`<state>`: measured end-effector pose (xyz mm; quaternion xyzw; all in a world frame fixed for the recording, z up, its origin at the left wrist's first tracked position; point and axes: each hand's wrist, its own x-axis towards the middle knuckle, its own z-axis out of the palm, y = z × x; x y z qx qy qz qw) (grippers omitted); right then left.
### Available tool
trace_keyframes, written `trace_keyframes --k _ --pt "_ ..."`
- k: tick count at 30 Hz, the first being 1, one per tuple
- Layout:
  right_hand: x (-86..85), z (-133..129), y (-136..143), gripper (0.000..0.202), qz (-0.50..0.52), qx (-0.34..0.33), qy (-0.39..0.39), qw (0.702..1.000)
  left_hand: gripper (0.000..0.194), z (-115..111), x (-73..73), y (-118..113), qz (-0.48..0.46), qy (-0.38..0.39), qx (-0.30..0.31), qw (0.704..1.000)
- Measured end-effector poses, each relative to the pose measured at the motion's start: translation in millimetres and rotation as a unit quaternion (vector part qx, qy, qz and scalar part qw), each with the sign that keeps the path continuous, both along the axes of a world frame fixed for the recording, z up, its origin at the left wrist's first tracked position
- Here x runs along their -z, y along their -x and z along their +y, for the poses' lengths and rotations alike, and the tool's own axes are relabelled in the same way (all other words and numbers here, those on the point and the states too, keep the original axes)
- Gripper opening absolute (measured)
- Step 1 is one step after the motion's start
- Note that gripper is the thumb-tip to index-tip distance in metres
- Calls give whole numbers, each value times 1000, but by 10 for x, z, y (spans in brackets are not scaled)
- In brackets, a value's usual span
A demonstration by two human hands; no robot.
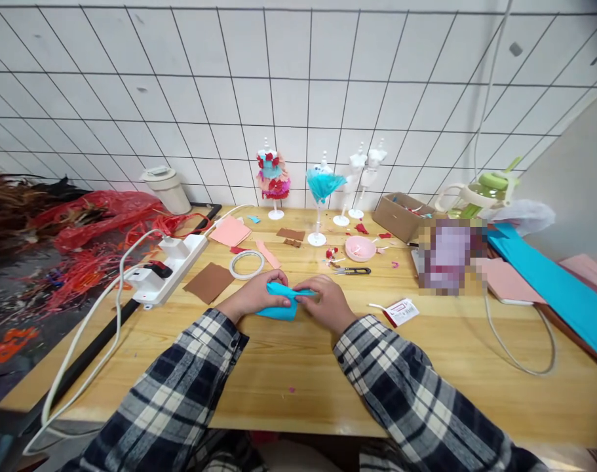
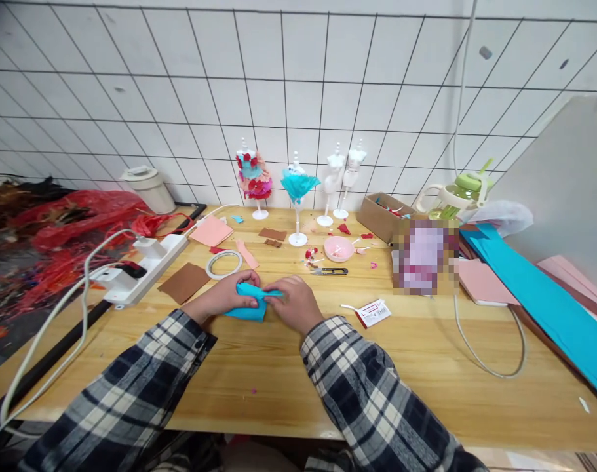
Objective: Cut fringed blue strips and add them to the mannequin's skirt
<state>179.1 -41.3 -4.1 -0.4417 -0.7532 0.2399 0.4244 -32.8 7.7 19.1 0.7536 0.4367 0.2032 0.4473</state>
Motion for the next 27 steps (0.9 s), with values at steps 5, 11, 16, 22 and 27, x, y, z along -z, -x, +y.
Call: trace_keyframes --k 5,11,16,22,27 --pt "28 15 -40 26 174 69 113 976 55 -47 119 11 -71 52 -2 996" --pt "-12 57 -71 36 524 69 219 820 20 -84 171 -44 -112 -41 -70 990" --pt "-50 -21 -15 65 501 -105 332 793 17 -77 144 -26 -204 7 -111 973" --pt "64 -82 106 89 385 -153 348 841 25 -79 105 -37 -222 33 -108 969" --pt "124 -76 117 65 332 -161 342 864 36 -127 43 -113 -106 -33 -123 986"
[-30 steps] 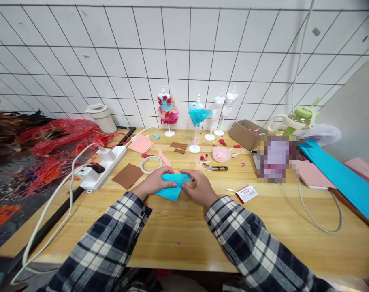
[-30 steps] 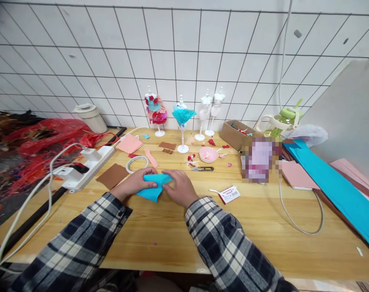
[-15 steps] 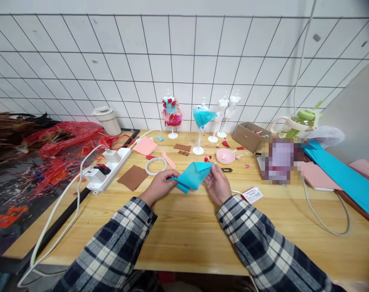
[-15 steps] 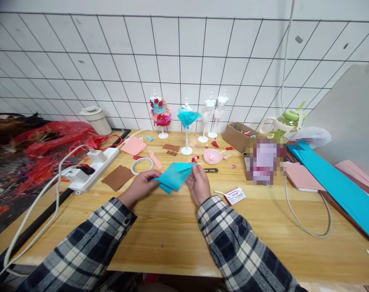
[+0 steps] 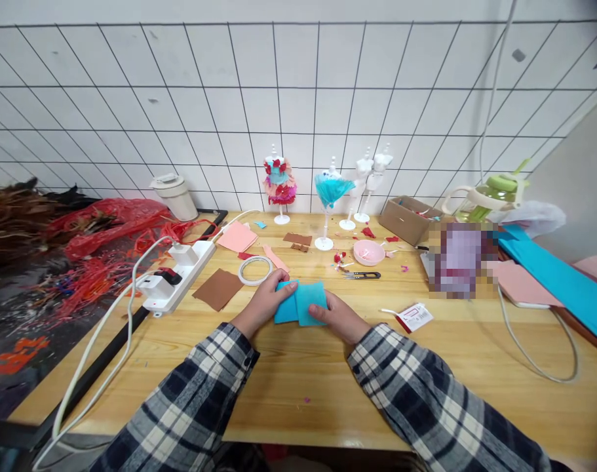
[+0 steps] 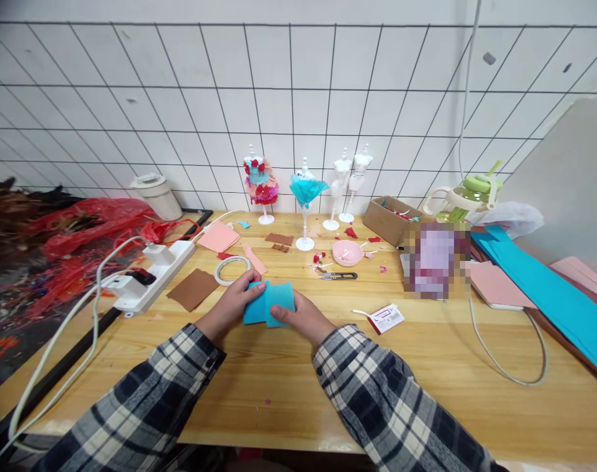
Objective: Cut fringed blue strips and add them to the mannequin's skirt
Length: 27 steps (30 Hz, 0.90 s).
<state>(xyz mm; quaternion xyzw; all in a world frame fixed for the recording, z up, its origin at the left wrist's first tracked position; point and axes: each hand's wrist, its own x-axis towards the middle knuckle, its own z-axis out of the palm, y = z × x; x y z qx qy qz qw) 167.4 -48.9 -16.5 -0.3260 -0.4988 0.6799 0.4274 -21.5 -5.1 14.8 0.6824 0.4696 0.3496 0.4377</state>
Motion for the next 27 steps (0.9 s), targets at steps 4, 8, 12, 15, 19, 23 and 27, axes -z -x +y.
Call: trace_keyframes --k 4,8,12,15,19,23,27 --pt "1 -11 -5 46 -41 72 14 996 47 -39 -39 -22 59 -36 0 998" --pt "-80 -44 27 36 92 73 58 991 43 -67 -24 -19 -4 10 72 997" --pt "-154 -17 4 26 142 131 80 978 40 -61 32 10 -111 89 135 981" --pt "-146 61 -90 21 152 188 90 966 36 -23 85 60 -141 103 108 979" --pt "-95 144 -212 17 104 228 80 965 17 11 132 102 -110 136 73 982" --pt "-75 139 -228 17 86 211 73 971 16 -30 69 78 -144 170 109 969" --pt "-74 165 -246 20 43 197 43 979 29 -71 -44 71 -85 163 161 970"
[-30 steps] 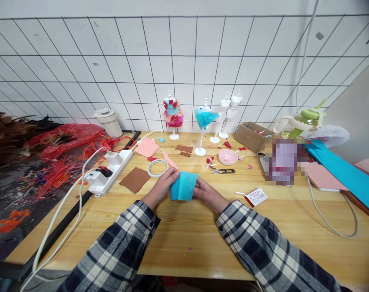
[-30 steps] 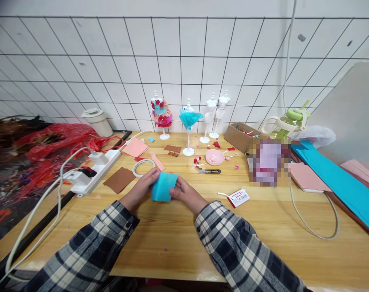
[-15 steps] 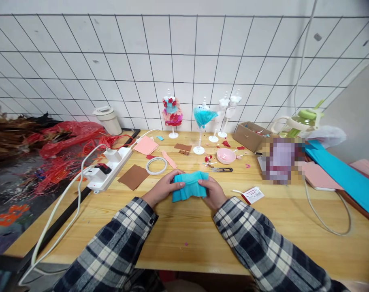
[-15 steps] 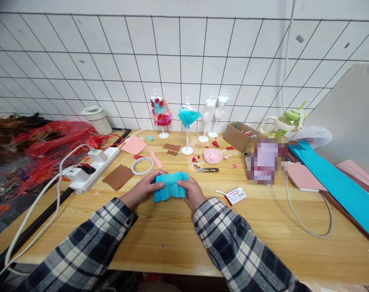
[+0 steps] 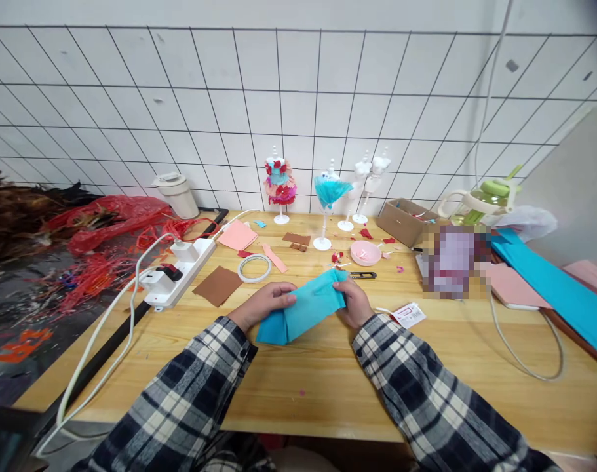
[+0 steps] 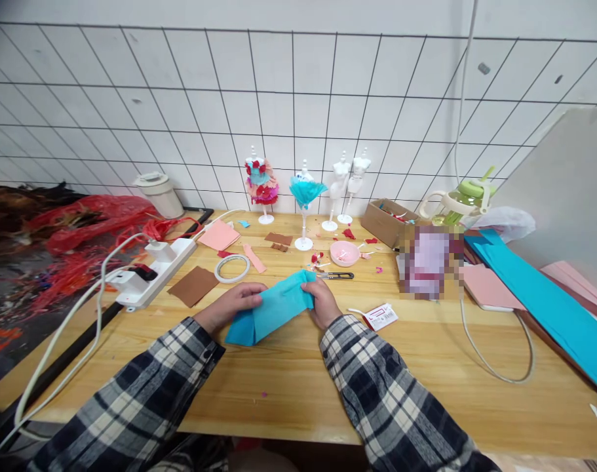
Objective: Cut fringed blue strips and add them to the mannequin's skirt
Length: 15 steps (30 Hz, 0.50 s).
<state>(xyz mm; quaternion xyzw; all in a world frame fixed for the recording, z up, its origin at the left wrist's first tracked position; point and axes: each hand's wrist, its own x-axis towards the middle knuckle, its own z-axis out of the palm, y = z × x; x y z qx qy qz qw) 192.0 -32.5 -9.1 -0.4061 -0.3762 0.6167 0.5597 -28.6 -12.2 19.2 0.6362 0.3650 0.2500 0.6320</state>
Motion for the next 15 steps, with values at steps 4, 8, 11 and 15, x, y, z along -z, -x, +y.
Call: trace_keyframes --k 4,8,11,15 --pt "10 134 -165 25 -184 30 -67 980 36 25 2 43 59 6 27 998" --pt "-2 203 -407 34 -497 132 -142 846 42 66 81 86 -6 84 -53 995" --pt "-38 151 -530 39 -688 129 -114 705 44 75 87 104 -25 118 -60 991" --pt "-113 82 -576 33 -785 70 -47 613 47 60 20 134 -25 104 -5 994"
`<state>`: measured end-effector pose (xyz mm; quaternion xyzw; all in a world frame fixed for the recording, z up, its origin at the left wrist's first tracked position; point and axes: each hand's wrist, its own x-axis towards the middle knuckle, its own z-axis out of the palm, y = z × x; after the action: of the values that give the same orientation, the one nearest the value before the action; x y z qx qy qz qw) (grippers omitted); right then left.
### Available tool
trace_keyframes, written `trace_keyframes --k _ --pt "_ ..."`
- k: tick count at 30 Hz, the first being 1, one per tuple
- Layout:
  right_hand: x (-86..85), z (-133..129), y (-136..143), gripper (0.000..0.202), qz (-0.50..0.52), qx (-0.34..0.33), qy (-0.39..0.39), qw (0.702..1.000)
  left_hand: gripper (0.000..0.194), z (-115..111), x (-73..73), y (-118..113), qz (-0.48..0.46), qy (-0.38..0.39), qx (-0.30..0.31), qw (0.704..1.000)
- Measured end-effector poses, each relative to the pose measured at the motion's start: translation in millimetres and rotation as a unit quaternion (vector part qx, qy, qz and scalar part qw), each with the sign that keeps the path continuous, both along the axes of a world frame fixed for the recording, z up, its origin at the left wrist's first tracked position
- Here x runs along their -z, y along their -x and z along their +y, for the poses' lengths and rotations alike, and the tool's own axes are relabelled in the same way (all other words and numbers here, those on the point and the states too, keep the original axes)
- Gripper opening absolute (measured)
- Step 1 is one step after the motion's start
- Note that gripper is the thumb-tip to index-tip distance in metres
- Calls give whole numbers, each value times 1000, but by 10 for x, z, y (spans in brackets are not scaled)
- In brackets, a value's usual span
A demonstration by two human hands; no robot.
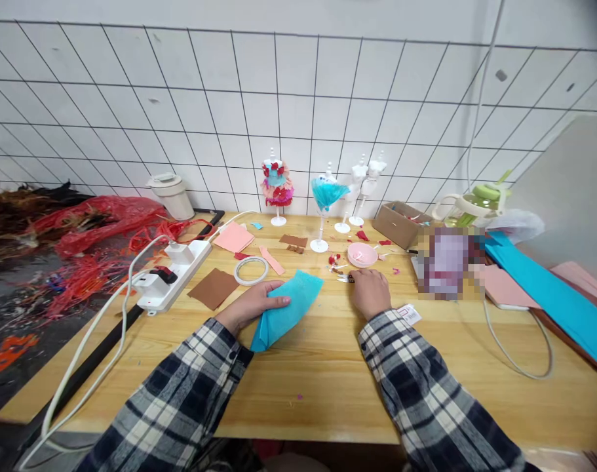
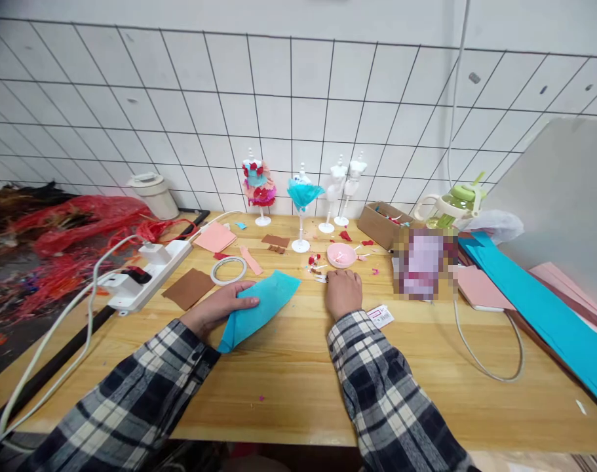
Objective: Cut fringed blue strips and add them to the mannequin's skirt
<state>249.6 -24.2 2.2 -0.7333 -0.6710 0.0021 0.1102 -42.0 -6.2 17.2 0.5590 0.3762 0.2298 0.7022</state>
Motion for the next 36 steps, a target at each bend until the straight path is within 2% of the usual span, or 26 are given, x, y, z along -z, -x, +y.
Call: trace_keyframes --k 4,6,8,9,11,13,15,17,20,24,30,36 --pt "-62 1 44 26 13 -6 9 1000 60 -6 -15 39 -2 -60 62 996" --pt "-75 -2 103 27 74 -18 -36 996 65 0 14 53 -16 -76 31 996" --pt "-72 -19 182 31 169 -37 -61 983 70 11 47 62 -41 -84 -36 995" --pt "-64 -34 226 33 225 -51 -42 972 73 18 62 65 -53 -85 -66 993" --pt "-41 -69 313 33 327 -92 54 939 80 29 82 67 -72 -84 -110 988" --pt "-21 -107 389 28 376 -137 144 905 86 34 99 61 -78 -80 -131 985" --pt "-18 -141 450 26 369 -180 167 897 92 31 118 43 -75 -79 -147 983" --pt "-31 -172 495 41 347 -210 157 900 95 21 138 13 -77 -76 -153 982" --pt "-54 -210 549 62 318 -216 158 910 95 0 156 -39 -96 -61 -137 984" --pt "-64 -241 598 60 277 -206 155 926 99 -14 166 -74 -108 -46 -130 985" --pt "-77 -256 607 58 270 -224 160 923 95 -4 183 -70 -82 -84 -145 982" --pt "-43 -250 601 54 247 -236 153 927 99 -21 186 -99 -77 -81 -146 983"
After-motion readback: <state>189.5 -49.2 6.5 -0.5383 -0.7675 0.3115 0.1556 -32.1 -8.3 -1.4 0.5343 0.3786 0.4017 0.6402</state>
